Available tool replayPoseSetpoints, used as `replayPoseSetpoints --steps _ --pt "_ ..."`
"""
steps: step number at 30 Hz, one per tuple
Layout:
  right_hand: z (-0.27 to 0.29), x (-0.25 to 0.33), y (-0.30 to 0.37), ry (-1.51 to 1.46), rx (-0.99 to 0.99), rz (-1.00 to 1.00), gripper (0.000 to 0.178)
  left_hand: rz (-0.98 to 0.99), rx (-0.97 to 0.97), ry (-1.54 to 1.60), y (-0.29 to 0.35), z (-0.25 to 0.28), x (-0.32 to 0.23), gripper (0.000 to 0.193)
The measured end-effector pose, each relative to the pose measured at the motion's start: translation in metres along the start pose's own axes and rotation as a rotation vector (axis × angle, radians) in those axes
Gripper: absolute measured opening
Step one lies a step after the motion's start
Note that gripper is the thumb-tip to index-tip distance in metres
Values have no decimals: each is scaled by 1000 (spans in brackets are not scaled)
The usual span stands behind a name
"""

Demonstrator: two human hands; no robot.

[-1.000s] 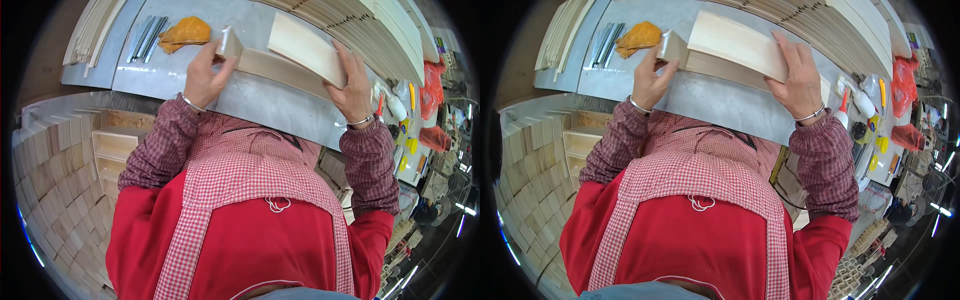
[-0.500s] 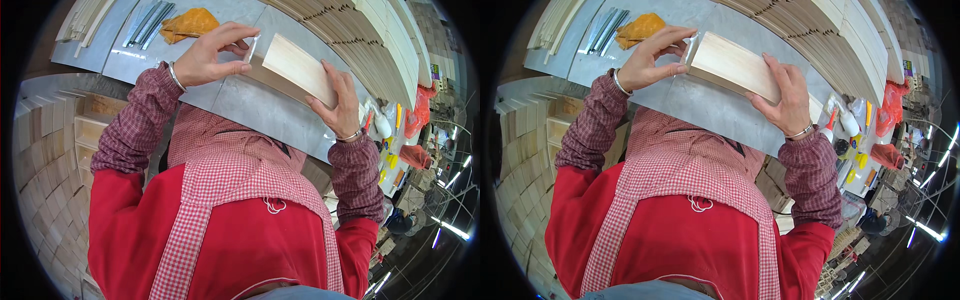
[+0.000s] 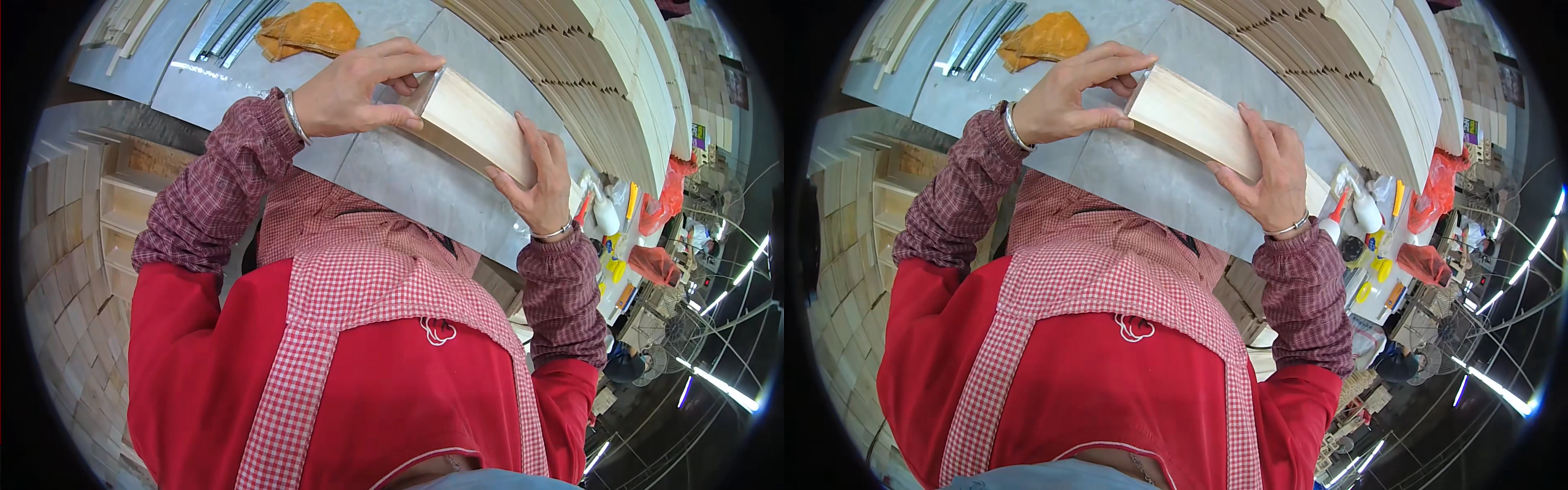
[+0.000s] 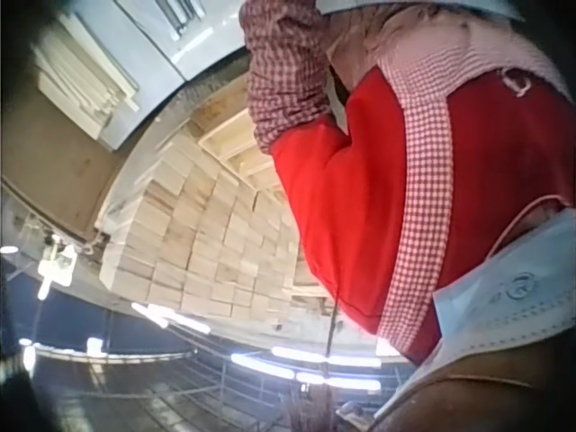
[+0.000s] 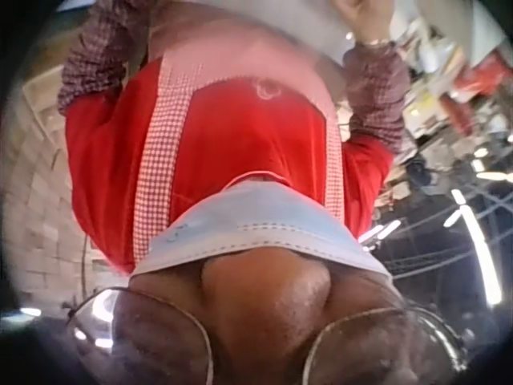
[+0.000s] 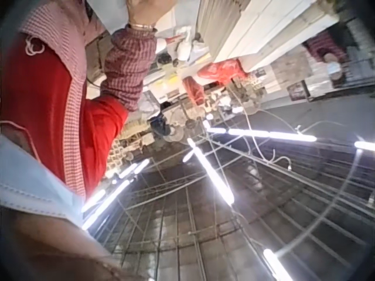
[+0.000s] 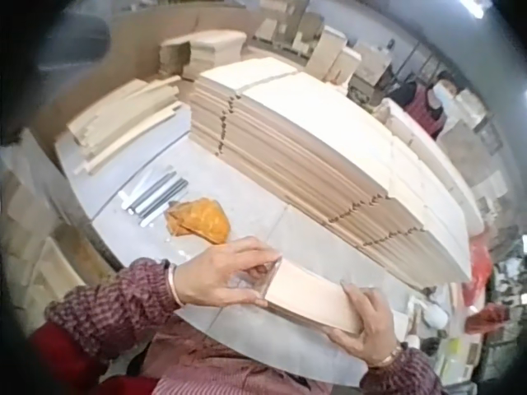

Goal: Assembling wooden box components using wood glue and a pneumatic nail gun.

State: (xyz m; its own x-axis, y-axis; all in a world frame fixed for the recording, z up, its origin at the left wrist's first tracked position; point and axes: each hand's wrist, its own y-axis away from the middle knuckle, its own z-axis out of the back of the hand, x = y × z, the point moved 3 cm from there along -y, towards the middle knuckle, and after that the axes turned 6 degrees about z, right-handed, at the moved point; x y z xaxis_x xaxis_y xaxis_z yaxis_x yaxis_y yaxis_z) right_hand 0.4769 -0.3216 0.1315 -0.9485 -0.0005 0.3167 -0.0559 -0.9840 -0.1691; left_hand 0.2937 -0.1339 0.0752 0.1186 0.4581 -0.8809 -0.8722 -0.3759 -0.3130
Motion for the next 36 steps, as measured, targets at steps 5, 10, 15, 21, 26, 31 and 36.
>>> replayPoseSetpoints --steps 5,10,15,21,26,31,36 --pt "-2 -2 0 18 6 15 70 -8 5 -5 1 -2 0 64" --pt "-2 0 1 19 10 -2 71 -34 -23 10 1 -6 2 64" --pt "-3 0 1 37 18 -7 71 -47 -65 7 2 -7 4 62" --pt "-5 -1 2 53 18 26 72 0 -25 25 1 -7 4 64" --pt "-5 -2 2 59 24 34 72 9 -17 46 2 -8 5 65" --pt "-7 -2 2 58 12 28 71 19 -33 91 2 -9 6 66" --pt "-8 -2 2 53 -12 32 71 32 -27 142 1 -10 8 66"
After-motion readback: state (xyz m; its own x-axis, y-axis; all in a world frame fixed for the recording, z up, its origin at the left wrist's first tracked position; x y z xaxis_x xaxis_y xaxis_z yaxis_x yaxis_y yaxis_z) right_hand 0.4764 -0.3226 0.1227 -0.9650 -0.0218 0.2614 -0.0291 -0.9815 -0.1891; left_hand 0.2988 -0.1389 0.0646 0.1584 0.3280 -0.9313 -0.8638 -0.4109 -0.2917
